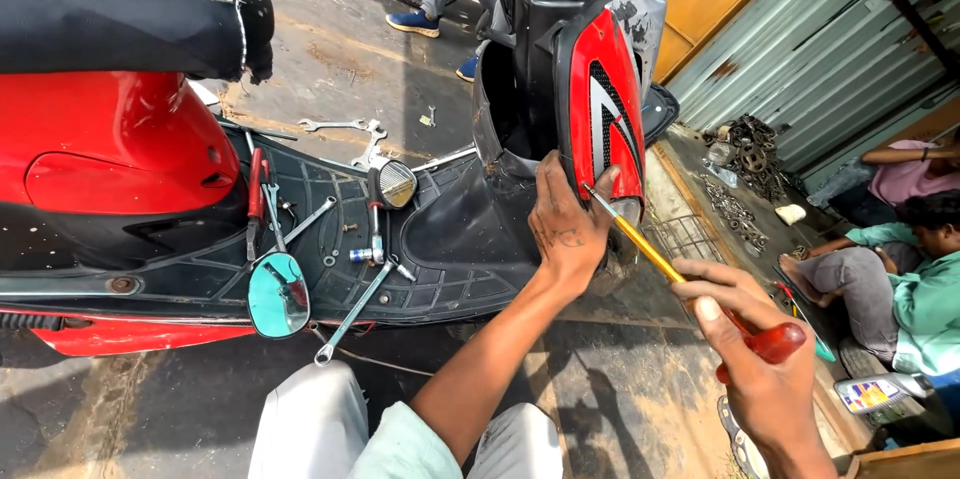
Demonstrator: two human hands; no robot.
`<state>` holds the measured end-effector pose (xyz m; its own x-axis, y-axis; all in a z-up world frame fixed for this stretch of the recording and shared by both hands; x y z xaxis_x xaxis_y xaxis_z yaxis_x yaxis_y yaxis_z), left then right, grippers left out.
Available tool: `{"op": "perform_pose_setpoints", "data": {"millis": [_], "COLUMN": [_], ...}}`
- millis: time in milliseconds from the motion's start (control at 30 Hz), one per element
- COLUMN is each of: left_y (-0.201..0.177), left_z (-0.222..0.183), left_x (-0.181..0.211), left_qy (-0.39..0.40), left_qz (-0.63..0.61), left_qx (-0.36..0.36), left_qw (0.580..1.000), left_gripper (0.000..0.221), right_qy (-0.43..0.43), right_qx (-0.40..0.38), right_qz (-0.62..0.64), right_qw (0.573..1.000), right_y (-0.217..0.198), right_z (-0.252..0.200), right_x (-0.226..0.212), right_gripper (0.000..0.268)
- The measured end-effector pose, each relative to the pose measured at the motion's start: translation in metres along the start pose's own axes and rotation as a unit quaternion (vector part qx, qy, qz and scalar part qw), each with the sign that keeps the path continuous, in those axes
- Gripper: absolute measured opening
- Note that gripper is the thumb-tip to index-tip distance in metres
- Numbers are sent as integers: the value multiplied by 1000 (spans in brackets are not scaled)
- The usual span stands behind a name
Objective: The person sits on the ground beside a red scooter and uses a screwdriver to unscrew fasteners around the front body panel. They loosen screws on the inner side and front, then press and reposition the panel, continuing to work the screws by hand and with the screwdriver.
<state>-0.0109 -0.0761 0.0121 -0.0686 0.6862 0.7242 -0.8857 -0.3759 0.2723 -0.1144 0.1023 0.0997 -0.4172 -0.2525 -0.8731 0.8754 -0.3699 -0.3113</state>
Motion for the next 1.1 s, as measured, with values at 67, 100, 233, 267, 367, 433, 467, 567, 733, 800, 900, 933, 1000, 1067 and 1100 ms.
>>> {"op": "perform_pose_setpoints", "data": {"millis": [67,100,233,267,367,433,467,567,733,800,900,933,1000,1067,1100], "left_y": [-2,-1,-1,-2,-5,-5,-6,-6,-8,-7,-7,-5,-2,-1,-1], "left_z": [5,7,5,4,1,6,7,4,6,6,7,4,-1,2,5], "left_x": [2,2,3,3,8,10,11,10,15,15,15,14,13,12,15], "left_qy": [-6,-1,-6,-14,-47,-34,-31,-25,-21,-31,2,-9,-18,-11,-7], "left_qz": [5,6,6,0,0,-9,-19,3,-6,-2,-26,-29,-36,-32,-33], "left_qx": [8,8,9,4,-23,-20,-13,-13,1,-6,7,-1,-9,1,2], "left_qw": [1000,1000,1000,1000,999,999,999,1000,1000,1000,1000,1000,999,999,999], "left_gripper": [66,66,69,70,67,66,65,63,60,60,57,58,60,55,55], "right_qy": [-252,-255,-246,-166,-146,-264,-373,-555,-611,-576,-465,-263,-6,-37,-41], "right_qx": [-149,-147,-37,121,287,273,253,-36,-207,-222,-261,-153,-3,-69,-69], "right_qz": [-319,-316,36,289,351,298,232,-461,-551,-556,-569,-274,81,18,19], "right_qw": [901,902,968,935,879,876,862,692,530,556,626,913,997,997,997], "right_y": [13,14,24,24,44,27,20,15,10,15,20,6,-7,0,1], "right_z": [0,3,-2,-5,-20,-20,-22,-28,-6,-4,-2,5,6,8,9], "right_x": [-28,-28,-11,6,-6,15,22,-24,-35,-40,-31,-23,-6,-22,-28], "right_gripper": [25,25,26,28,39,32,36,17,44,42,37,40,45,45,45]}}
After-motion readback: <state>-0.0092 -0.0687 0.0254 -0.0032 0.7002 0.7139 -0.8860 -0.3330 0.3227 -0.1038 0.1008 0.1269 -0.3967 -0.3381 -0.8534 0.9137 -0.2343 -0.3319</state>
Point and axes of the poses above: each hand's wrist, its own z-axis towards the middle knuckle, its own y-axis out of the palm, x = y × z, the point moved 3 cm from there along z, towards the middle knuckle, and after that the axes turned 1 degree about x, right-handed, at the moved point
